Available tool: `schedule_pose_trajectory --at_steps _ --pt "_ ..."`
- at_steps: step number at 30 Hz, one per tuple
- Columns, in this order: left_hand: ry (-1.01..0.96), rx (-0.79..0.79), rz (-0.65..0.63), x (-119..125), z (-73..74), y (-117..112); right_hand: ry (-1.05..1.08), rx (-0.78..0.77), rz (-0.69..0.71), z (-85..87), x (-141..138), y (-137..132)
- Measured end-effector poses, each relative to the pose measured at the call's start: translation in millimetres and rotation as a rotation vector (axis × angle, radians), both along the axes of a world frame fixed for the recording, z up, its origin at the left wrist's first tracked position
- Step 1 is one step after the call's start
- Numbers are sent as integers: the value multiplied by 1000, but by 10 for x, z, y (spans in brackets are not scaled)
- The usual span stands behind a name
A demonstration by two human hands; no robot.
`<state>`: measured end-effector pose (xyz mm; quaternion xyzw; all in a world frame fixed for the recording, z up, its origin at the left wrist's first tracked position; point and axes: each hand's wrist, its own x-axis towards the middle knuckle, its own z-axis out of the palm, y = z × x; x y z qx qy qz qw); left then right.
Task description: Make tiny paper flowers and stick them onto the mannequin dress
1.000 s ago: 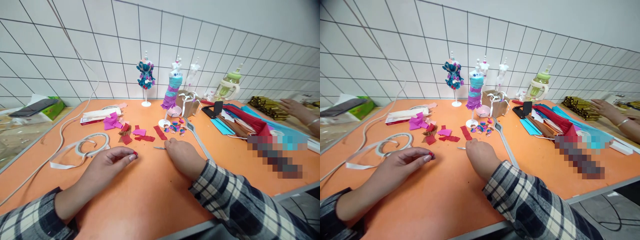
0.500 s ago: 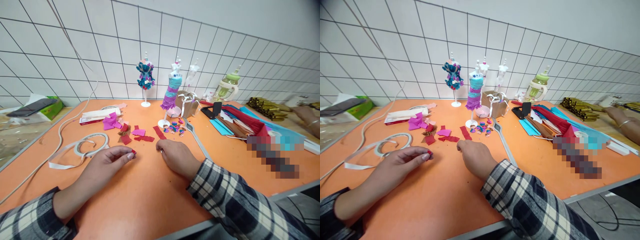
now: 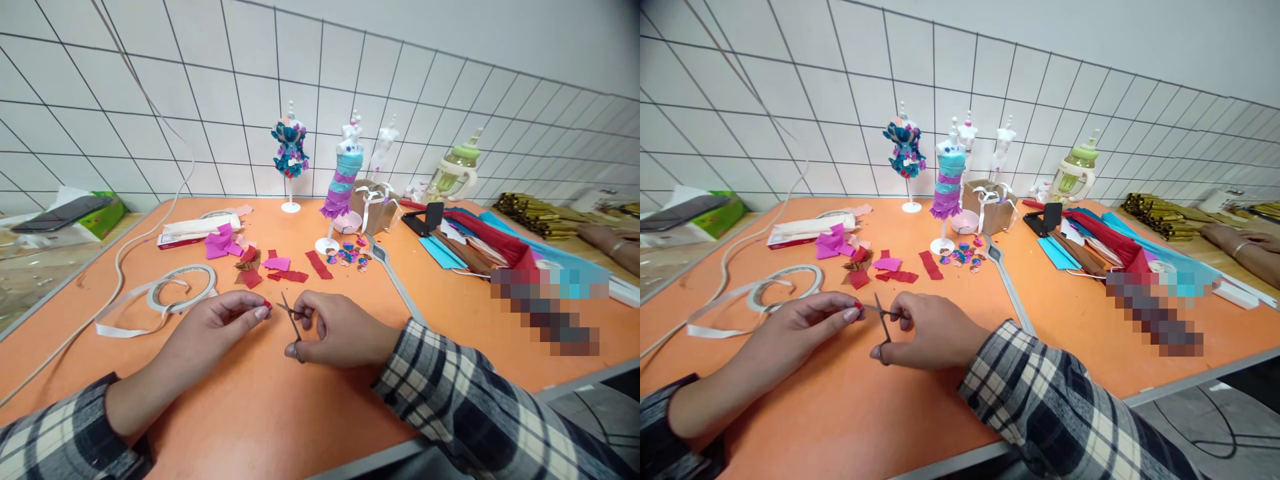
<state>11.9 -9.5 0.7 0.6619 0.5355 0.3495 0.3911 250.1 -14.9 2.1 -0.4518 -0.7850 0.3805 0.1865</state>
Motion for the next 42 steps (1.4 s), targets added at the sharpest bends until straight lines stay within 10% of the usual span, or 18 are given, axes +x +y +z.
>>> schedule_pose_trajectory --at_steps 42 --pt "87 39 -76 2 18 -5 -164 83 171 67 -3 -12"
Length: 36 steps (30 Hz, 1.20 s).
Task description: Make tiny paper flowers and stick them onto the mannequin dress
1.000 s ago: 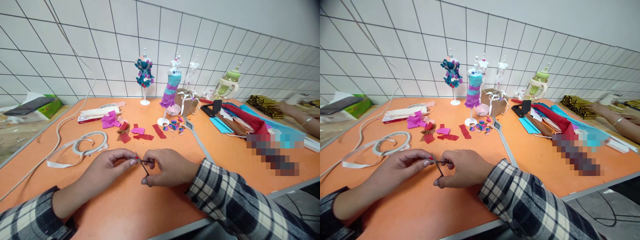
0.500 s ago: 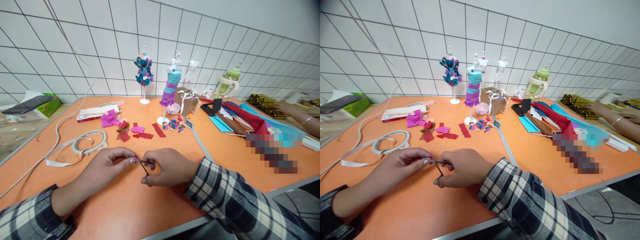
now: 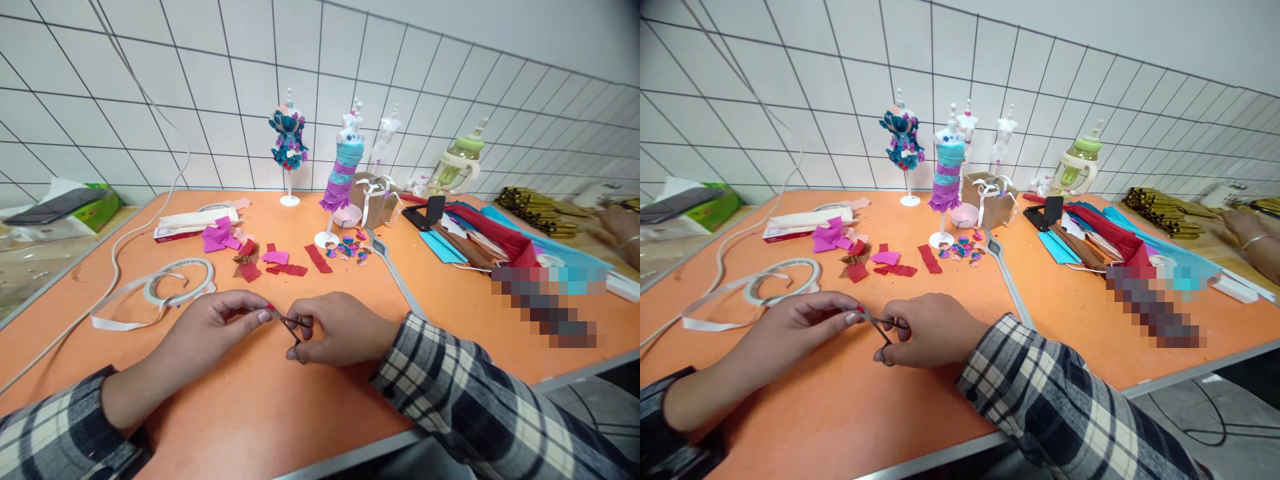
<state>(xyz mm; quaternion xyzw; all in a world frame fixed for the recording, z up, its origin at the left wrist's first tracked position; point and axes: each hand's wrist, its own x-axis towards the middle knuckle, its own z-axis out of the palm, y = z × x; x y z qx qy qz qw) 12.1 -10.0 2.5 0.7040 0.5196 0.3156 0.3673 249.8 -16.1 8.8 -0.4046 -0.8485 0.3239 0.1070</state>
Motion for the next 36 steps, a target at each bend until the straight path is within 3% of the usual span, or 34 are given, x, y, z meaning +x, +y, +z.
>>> schedule_pose_trajectory --at_steps 14,29,36 --pt "65 19 0 -35 -46 16 5 14 4 -15 40 26" --pt "28 -114 -77 -63 -87 80 -52 30 -3 20 6 6" --pt "16 -137 -72 -26 -25 68 -46 29 8 -14 16 21"
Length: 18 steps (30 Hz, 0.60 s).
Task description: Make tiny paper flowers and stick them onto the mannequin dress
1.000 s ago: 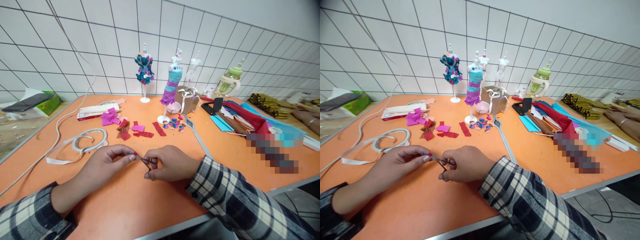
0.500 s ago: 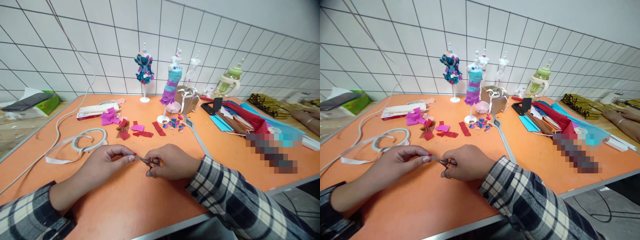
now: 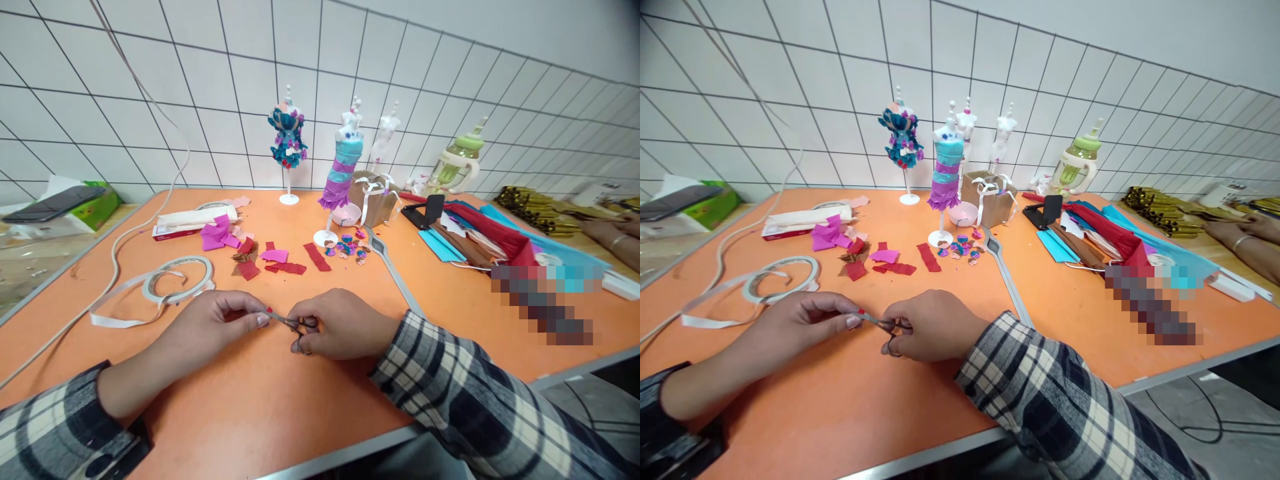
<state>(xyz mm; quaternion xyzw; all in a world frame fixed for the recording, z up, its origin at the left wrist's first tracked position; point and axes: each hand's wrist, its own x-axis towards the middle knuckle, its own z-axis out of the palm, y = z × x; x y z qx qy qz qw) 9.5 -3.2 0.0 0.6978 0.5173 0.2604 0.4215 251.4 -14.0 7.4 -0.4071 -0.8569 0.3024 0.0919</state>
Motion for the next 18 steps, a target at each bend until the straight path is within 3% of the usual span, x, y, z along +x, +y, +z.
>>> schedule_pose_trajectory --at_steps 18 --pt "14 38 14 -36 -65 9 21 -50 -6 5 1 -5"
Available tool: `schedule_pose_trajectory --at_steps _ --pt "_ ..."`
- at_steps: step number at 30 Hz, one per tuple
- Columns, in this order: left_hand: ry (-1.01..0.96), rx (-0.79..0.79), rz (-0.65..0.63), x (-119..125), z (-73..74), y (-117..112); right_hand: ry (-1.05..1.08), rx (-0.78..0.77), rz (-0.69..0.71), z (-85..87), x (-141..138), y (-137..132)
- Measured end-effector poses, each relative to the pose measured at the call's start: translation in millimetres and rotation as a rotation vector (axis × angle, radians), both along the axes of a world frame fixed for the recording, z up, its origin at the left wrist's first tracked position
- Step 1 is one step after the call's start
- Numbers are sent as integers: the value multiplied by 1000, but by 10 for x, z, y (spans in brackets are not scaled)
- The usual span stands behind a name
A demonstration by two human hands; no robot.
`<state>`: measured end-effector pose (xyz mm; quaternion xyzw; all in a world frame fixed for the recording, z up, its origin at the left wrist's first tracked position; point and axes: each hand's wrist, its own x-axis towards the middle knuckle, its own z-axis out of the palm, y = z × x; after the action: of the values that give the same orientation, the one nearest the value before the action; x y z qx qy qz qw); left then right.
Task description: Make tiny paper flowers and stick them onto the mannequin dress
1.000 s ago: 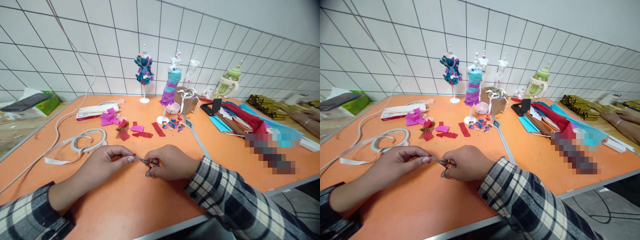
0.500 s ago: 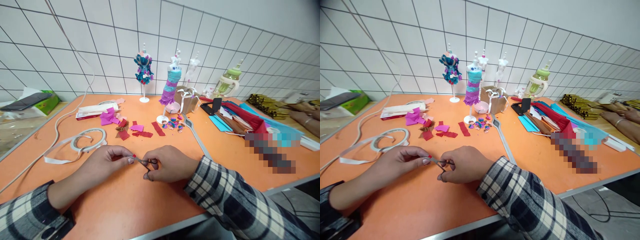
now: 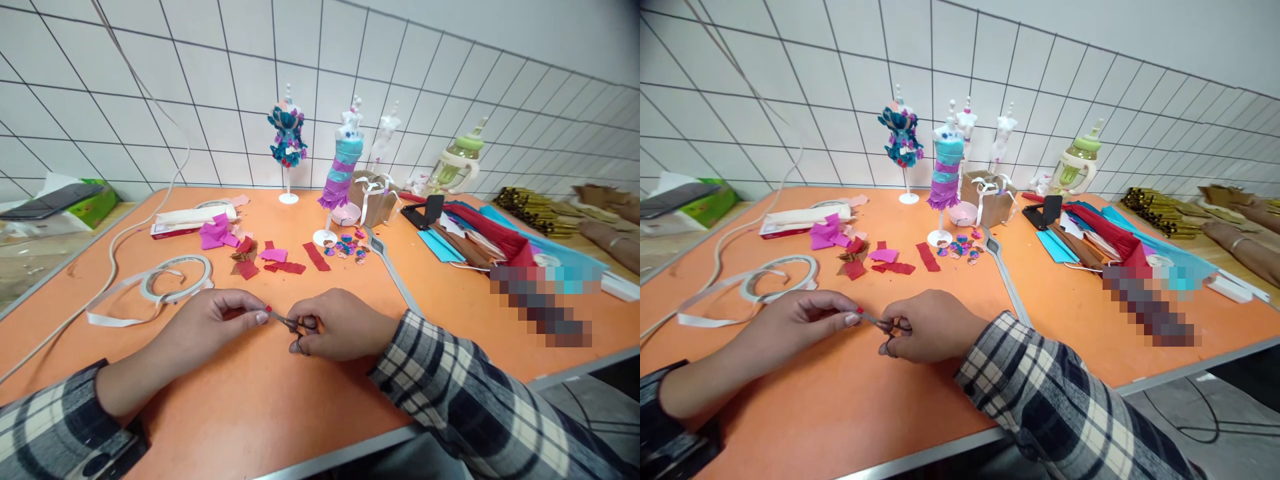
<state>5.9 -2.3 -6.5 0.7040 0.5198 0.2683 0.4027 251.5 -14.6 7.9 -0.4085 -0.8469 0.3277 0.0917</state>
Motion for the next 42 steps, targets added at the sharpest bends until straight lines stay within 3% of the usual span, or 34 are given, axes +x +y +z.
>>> schedule_pose_trajectory --at_steps 7,18,35,42 --pt "3 -8 -9 20 16 1 -34 -10 12 40 -12 -1" --pt "88 112 -28 15 45 -5 -4 -24 7 13 13 12" --pt "61 69 -12 -5 -16 13 -32 9 -3 13 9 14" --pt "-101 -66 -13 10 -7 13 0 35 -62 -33 14 34"
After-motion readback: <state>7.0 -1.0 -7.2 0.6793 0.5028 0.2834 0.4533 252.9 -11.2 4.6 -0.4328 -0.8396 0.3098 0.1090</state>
